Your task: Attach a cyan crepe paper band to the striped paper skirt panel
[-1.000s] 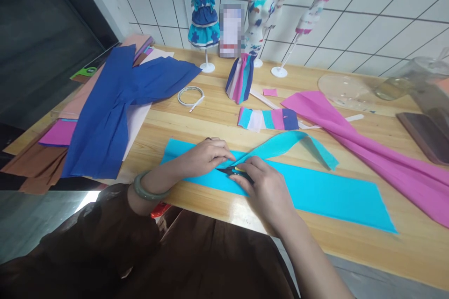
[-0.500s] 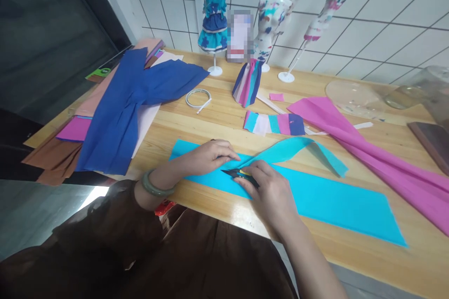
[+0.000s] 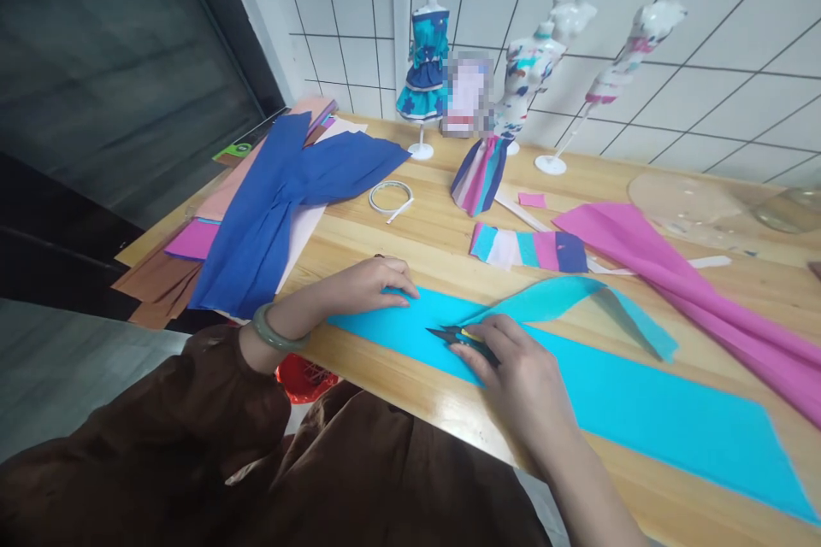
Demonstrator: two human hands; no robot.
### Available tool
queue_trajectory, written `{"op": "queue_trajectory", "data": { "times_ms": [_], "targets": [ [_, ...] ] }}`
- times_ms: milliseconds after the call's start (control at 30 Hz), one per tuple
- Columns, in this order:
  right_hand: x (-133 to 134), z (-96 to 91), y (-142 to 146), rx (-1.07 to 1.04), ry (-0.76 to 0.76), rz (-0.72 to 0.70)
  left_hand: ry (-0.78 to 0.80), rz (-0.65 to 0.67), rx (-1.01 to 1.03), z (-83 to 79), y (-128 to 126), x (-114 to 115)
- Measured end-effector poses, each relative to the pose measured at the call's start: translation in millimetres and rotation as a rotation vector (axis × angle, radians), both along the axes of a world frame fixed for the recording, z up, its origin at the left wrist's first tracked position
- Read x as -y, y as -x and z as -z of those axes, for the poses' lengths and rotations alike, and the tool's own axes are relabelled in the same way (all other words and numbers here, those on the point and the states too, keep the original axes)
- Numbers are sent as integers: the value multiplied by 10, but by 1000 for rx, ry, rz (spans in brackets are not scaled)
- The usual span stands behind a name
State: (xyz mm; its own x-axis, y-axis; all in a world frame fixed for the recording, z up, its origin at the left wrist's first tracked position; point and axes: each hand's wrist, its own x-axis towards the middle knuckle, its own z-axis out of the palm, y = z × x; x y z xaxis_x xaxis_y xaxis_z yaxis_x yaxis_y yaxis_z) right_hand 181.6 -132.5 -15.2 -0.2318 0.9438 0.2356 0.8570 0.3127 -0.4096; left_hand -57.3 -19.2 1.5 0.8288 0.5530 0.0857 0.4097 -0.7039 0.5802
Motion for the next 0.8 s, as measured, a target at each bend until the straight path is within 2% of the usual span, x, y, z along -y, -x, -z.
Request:
{"op": "queue_trajectory", "data": {
  "times_ms": [300,800],
  "targets": [
    [-24,-31,59,7,65,3,-32,5,43,99,21,-10],
    [-72,0,94,-41,14,-45,-11,3,69,134,30,-40]
  ]
}}
